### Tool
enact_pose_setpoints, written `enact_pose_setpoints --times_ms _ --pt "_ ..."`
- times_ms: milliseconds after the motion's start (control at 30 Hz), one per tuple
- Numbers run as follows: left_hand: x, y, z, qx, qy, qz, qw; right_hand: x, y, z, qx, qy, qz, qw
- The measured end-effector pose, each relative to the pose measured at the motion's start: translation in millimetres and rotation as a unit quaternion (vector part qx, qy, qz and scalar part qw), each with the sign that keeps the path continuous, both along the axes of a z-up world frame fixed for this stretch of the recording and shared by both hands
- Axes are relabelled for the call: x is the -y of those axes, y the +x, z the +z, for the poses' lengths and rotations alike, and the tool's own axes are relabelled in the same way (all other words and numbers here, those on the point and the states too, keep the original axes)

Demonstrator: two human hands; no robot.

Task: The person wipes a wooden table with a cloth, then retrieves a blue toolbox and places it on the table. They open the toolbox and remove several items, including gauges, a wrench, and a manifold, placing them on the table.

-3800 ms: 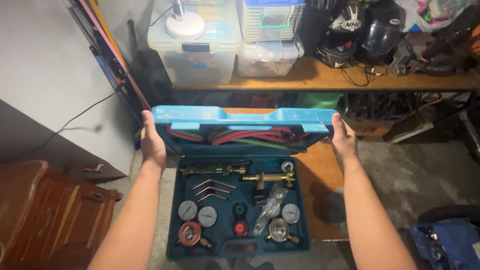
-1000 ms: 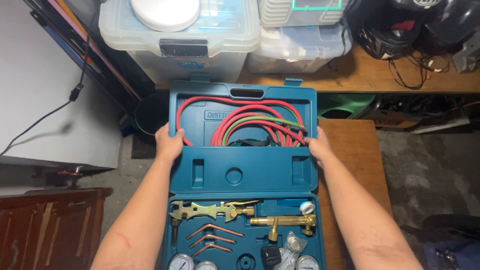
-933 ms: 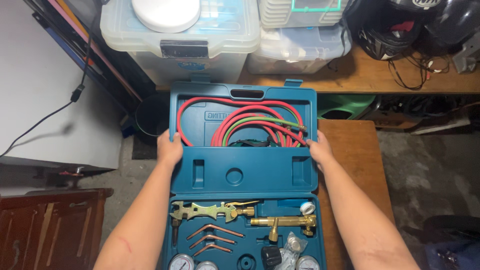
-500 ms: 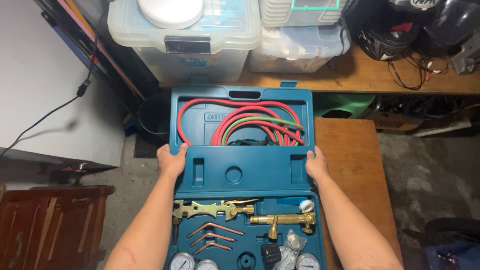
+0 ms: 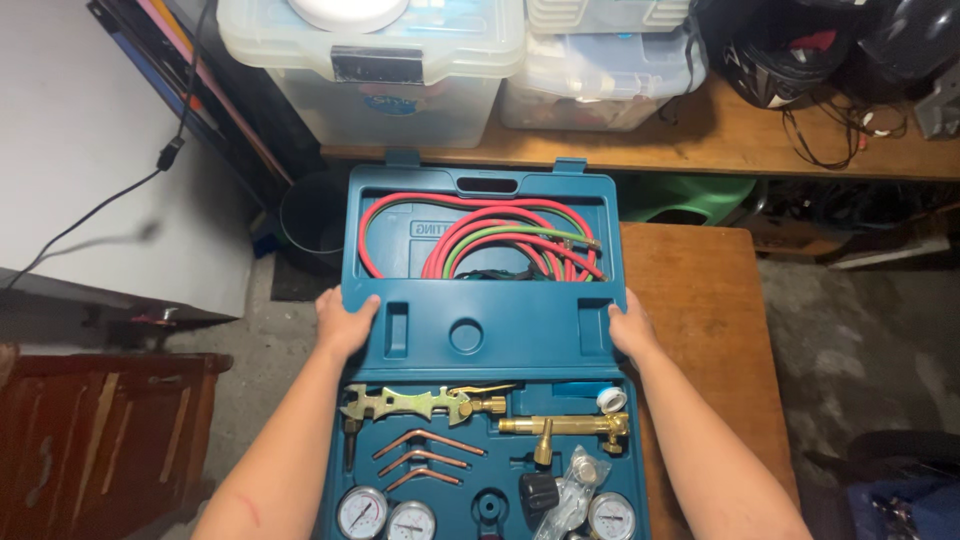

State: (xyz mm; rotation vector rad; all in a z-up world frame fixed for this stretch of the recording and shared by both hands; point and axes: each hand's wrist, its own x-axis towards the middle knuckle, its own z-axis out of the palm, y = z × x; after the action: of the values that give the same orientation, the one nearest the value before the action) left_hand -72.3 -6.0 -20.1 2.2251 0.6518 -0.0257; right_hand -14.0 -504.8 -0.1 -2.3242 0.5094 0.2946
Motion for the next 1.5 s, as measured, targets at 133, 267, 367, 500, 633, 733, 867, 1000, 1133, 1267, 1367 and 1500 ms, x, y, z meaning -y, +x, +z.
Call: enact_pose_setpoints --times_ms 133,267,367,500,633,733,867,1000,1133,1267,1367,1500 --pt "12 -41 21 -0.007 0.018 0.000 1.000 9 -25 -2 0.023 0.008 0.030 0.999" --pt "20 -95 36 -0.009 0.058 -0.021 0.998 19 -67 -8 0.051 0.006 0.022 0.998" --pt "21 -138 36 0.015 0.063 -0.015 0.998 30 -102 -9 0.077 0.010 0.016 0.997" --pt "18 -199 13 -0.038 -0.012 0.061 0.997 44 -162 -16 0.052 -0.018 -0.004 0.998" --pt "14 -264 -18 -0.065 -0.053 0.035 0.996 48 -227 -24 0.052 -0.036 -0.012 0.998" --pt "20 -304 -30 -0.111 -0.066 0.080 0.988 44 -274 -22 0.030 -0.046 -0.014 0.998" --pt "21 -332 -29 -0.104 -0.107 0.087 0.985 42 -311 -13 -0.015 -0.045 -0.045 0.998" --pt "24 -345 -22 -0.151 -0.056 0.072 0.984 41 -335 -8 0.011 -0.039 -0.056 0.998" --pt "22 -348 -21 -0.060 -0.014 0.040 0.997 41 -347 -10 0.026 -0.046 -0.039 0.998" --pt "22 -345 -24 -0.083 -0.022 0.046 0.995 46 -353 -10 0.013 -0.009 -0.060 0.998" --pt "21 -342 -23 -0.094 -0.034 0.041 0.994 42 -352 -12 0.042 -0.011 -0.038 0.998" --pt "18 -338 -12 -0.100 -0.042 0.029 0.994 42 -358 -13 0.036 -0.026 -0.023 0.999"
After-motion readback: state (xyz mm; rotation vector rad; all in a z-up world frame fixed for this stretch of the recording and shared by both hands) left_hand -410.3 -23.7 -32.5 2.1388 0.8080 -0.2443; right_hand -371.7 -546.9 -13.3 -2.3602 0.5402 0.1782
